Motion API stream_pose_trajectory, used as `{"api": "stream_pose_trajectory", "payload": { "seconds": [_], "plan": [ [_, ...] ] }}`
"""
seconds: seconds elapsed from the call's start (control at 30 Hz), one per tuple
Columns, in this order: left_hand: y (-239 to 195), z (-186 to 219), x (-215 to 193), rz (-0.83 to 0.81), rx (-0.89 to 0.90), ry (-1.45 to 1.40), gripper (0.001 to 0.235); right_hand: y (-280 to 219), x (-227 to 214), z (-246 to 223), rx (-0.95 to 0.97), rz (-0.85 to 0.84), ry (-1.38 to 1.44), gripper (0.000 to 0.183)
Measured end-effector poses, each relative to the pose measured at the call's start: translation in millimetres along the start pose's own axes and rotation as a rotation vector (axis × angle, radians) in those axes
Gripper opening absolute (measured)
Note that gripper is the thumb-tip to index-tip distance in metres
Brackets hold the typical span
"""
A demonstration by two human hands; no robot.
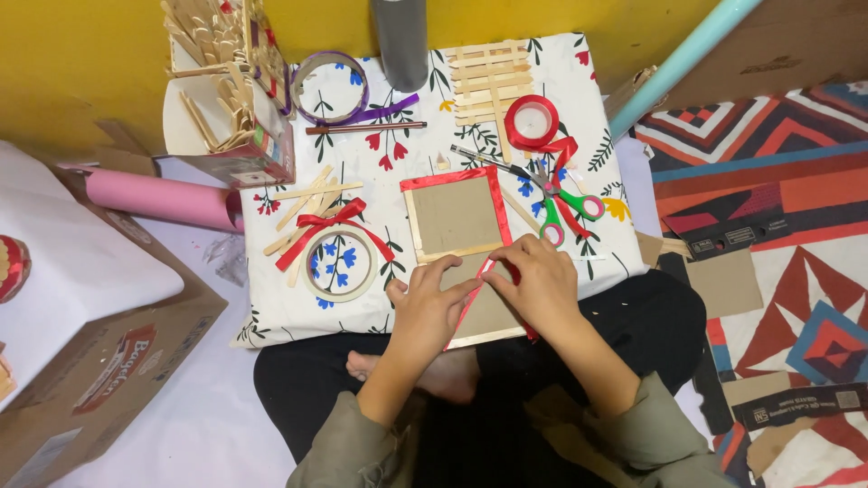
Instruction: The person applies red decorative ribbon to the edges of a wooden frame by pressing the ribbon onto the frame by hand, then cutting the ribbon and adhesive tape with scissors and applying the tape to secure the ribbon.
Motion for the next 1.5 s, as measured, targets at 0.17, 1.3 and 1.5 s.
{"api": "stream_pose_trajectory", "payload": {
  "seconds": [0.17, 1.3, 1.5],
  "plan": [
    [-4.2, -2.0, -4.4, 0.065, -0.050, -0.035, 0.020, 3.0, 3.9, 5.1, 0.030, -0.054, 0.094, 0.024],
    [-60.8, 25.5, 63.5, -0.378, -0.217, -1.605, 0.017, -90.3, -90.5, -64.7, -0.542, 0.062, 0.243, 0.036],
    [-65.1, 24.8, 57.1, -0.340, -0.220, -1.537, 0.036, -90.3, -66.3, -47.4, -0.423, -0.001, 0.698, 0.005]
  ]
}}
Point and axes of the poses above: each hand's wrist, its own y-axis towards the middle knuckle, its own x-axis out of the palm, z = x × y, the point moved 9 cm from there along y, towards the middle knuckle, and after that the axes turned 13 degrees about -z, right-handed, at the moved point
